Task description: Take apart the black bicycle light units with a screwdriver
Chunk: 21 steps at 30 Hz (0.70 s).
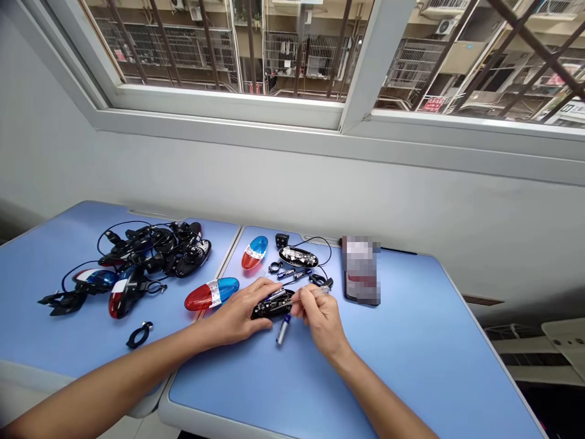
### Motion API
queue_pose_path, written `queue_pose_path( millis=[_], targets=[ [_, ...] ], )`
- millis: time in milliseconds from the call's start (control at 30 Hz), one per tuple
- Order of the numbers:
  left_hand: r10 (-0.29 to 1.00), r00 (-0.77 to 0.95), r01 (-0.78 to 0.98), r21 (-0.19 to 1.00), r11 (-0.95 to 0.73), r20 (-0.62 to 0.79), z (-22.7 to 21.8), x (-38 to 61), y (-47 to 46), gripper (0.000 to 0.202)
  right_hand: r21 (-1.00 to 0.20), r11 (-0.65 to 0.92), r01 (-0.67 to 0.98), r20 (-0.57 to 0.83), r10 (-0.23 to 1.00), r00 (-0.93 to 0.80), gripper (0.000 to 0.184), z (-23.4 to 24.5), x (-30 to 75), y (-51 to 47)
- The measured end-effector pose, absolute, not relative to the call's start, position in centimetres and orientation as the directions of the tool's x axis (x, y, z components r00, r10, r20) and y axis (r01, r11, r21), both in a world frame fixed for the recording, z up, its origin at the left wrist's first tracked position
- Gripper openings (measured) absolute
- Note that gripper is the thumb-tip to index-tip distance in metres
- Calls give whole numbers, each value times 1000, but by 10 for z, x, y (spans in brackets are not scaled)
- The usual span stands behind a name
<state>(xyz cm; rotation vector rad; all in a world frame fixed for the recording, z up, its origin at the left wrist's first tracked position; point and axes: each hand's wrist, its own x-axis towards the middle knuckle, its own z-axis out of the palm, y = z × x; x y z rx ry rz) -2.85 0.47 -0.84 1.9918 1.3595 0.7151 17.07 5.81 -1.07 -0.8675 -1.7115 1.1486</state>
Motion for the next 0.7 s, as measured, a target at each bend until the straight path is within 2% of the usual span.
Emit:
queue_pose_path(
  millis=[100,167,200,267,333,400,533,633,700],
  targets=[
    [957,269,694,668,-268,104,-10,-28,4,70,-924,381,38,357,894,-270,37,-20,177,57],
    [959,249,723,632,-278,137,-11,-27,2,69,-868,492,66,462,850,-252,25,-23,179,50],
    [958,239,729,623,-286,160,-11,-26,2,67,-806,584,96,541,793,-280,19,-24,179,45],
    [956,213,728,619,-294,204,-11,-26,0,60,-592,789,167,691,603,-399,25,-24,179,34],
    [956,176,726,624,-288,236,-10,-25,0,48,-378,894,243,724,448,-524,34,-24,183,23],
    [954,154,726,625,-286,257,-11,-23,1,38,-267,901,343,688,427,-587,33,-25,189,17],
    [932,151,706,624,-335,330,-23,-23,4,29,-204,830,519,630,517,-579,25,-35,197,15],
    [906,111,688,626,-367,409,-40,-30,11,30,-119,800,588,609,526,-593,7,-47,194,20],
    [891,146,684,607,-404,429,-50,-38,19,31,-38,751,660,612,539,-578,9,-52,191,25]
  ],
)
